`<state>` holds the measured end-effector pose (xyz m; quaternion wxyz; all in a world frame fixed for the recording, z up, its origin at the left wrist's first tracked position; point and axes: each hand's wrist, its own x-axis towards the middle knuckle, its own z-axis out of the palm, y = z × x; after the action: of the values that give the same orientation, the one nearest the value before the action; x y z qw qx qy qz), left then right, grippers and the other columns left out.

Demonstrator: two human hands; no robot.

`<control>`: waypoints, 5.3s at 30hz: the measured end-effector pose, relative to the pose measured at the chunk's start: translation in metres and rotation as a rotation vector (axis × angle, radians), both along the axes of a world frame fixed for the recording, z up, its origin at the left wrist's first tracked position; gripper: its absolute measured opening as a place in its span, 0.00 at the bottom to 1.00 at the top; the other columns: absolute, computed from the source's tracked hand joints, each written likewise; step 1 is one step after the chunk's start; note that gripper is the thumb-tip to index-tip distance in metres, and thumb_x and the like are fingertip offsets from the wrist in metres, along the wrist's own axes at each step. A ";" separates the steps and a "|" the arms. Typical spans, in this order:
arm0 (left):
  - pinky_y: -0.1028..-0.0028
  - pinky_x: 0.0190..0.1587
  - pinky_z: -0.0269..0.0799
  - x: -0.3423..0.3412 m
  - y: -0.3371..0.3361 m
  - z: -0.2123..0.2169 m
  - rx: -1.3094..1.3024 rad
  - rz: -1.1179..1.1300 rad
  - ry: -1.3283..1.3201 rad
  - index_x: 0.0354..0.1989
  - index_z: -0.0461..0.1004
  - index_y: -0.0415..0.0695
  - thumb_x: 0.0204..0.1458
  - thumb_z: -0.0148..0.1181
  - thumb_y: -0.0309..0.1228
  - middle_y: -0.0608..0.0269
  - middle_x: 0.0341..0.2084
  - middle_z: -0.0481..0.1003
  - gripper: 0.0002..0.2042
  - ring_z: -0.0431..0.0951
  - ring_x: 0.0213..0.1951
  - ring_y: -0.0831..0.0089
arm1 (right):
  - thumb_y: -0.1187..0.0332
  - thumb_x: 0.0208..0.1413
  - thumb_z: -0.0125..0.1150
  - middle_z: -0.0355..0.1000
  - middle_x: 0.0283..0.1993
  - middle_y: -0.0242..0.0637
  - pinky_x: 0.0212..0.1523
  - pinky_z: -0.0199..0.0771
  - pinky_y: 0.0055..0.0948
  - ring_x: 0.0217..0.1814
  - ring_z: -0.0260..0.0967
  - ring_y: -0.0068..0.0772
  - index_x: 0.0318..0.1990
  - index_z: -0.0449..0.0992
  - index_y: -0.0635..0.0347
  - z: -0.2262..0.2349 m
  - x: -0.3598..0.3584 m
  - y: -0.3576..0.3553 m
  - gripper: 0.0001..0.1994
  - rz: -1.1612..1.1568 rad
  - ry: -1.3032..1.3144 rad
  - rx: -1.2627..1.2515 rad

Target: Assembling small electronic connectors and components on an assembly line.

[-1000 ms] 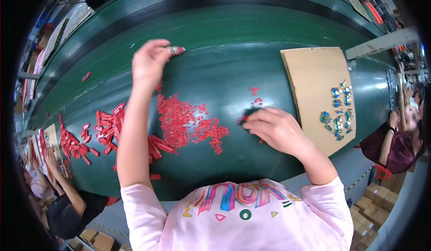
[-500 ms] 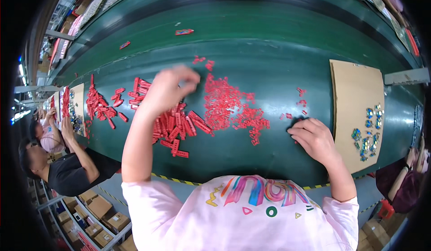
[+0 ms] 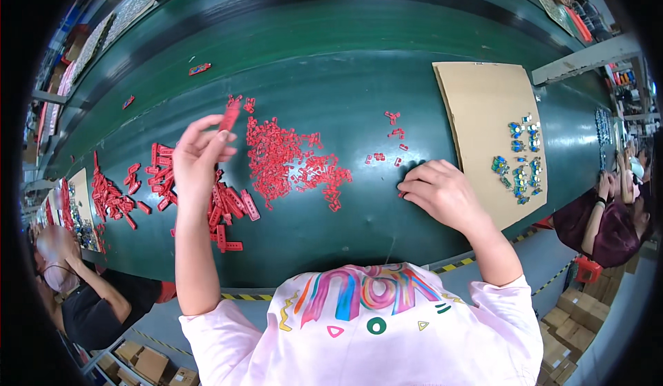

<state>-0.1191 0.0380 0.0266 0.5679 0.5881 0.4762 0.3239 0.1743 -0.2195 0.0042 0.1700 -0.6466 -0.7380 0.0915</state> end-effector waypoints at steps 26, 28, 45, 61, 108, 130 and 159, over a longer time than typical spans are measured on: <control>0.84 0.27 0.72 0.088 -0.121 -0.024 0.264 -0.463 -0.045 0.42 0.82 0.38 0.46 0.65 0.15 0.64 0.30 0.83 0.13 0.78 0.25 0.81 | 0.74 0.50 0.69 0.77 0.34 0.31 0.38 0.72 0.24 0.33 0.71 0.28 0.43 0.80 0.59 0.009 -0.031 0.029 0.12 -0.061 0.189 0.368; 0.85 0.27 0.71 0.088 -0.118 -0.026 0.223 -0.480 -0.028 0.42 0.82 0.38 0.46 0.65 0.15 0.65 0.30 0.83 0.13 0.77 0.25 0.82 | 0.74 0.50 0.69 0.77 0.34 0.31 0.39 0.72 0.25 0.33 0.71 0.29 0.44 0.80 0.59 0.009 -0.028 0.026 0.13 -0.075 0.206 0.388; 0.85 0.37 0.75 0.089 -0.111 -0.031 -0.088 -0.466 -0.143 0.47 0.78 0.34 0.50 0.60 0.12 0.57 0.35 0.82 0.15 0.82 0.33 0.78 | 0.74 0.52 0.66 0.75 0.41 0.37 0.38 0.72 0.27 0.34 0.72 0.31 0.38 0.80 0.61 0.008 0.101 -0.098 0.06 -1.011 0.136 -0.029; 0.86 0.35 0.73 0.088 -0.113 -0.028 -0.113 -0.471 -0.174 0.47 0.78 0.36 0.51 0.60 0.12 0.58 0.35 0.82 0.15 0.81 0.33 0.80 | 0.76 0.55 0.66 0.77 0.33 0.31 0.32 0.70 0.18 0.30 0.70 0.18 0.41 0.81 0.62 0.000 0.118 -0.069 0.07 -1.092 0.736 -0.021; 0.85 0.30 0.71 0.093 -0.097 -0.033 -0.059 -0.398 -0.125 0.41 0.82 0.39 0.52 0.60 0.18 0.61 0.31 0.82 0.10 0.78 0.29 0.81 | 0.82 0.50 0.67 0.79 0.36 0.37 0.36 0.74 0.16 0.32 0.73 0.19 0.49 0.79 0.62 -0.010 -0.029 0.055 0.17 -0.349 1.072 -0.018; 0.69 0.35 0.74 0.016 0.140 -0.040 0.574 0.156 0.738 0.36 0.81 0.45 0.49 0.66 0.45 0.61 0.26 0.80 0.16 0.78 0.27 0.65 | 0.71 0.48 0.67 0.72 0.35 0.26 0.43 0.70 0.27 0.37 0.69 0.30 0.33 0.81 0.53 -0.021 -0.014 0.069 0.04 -0.021 0.087 0.158; 0.80 0.38 0.78 0.014 -0.040 -0.021 -0.542 -0.235 -0.407 0.56 0.72 0.36 0.62 0.55 0.28 0.53 0.44 0.78 0.15 0.81 0.36 0.71 | 0.74 0.45 0.70 0.77 0.43 0.32 0.41 0.72 0.30 0.37 0.72 0.32 0.34 0.81 0.56 0.025 -0.045 0.093 0.07 0.067 0.165 0.426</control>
<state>-0.1054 -0.0021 0.0056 0.8197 0.3903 0.3511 0.2290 0.1295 -0.1263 0.0293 0.3592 -0.5616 -0.7453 -0.0083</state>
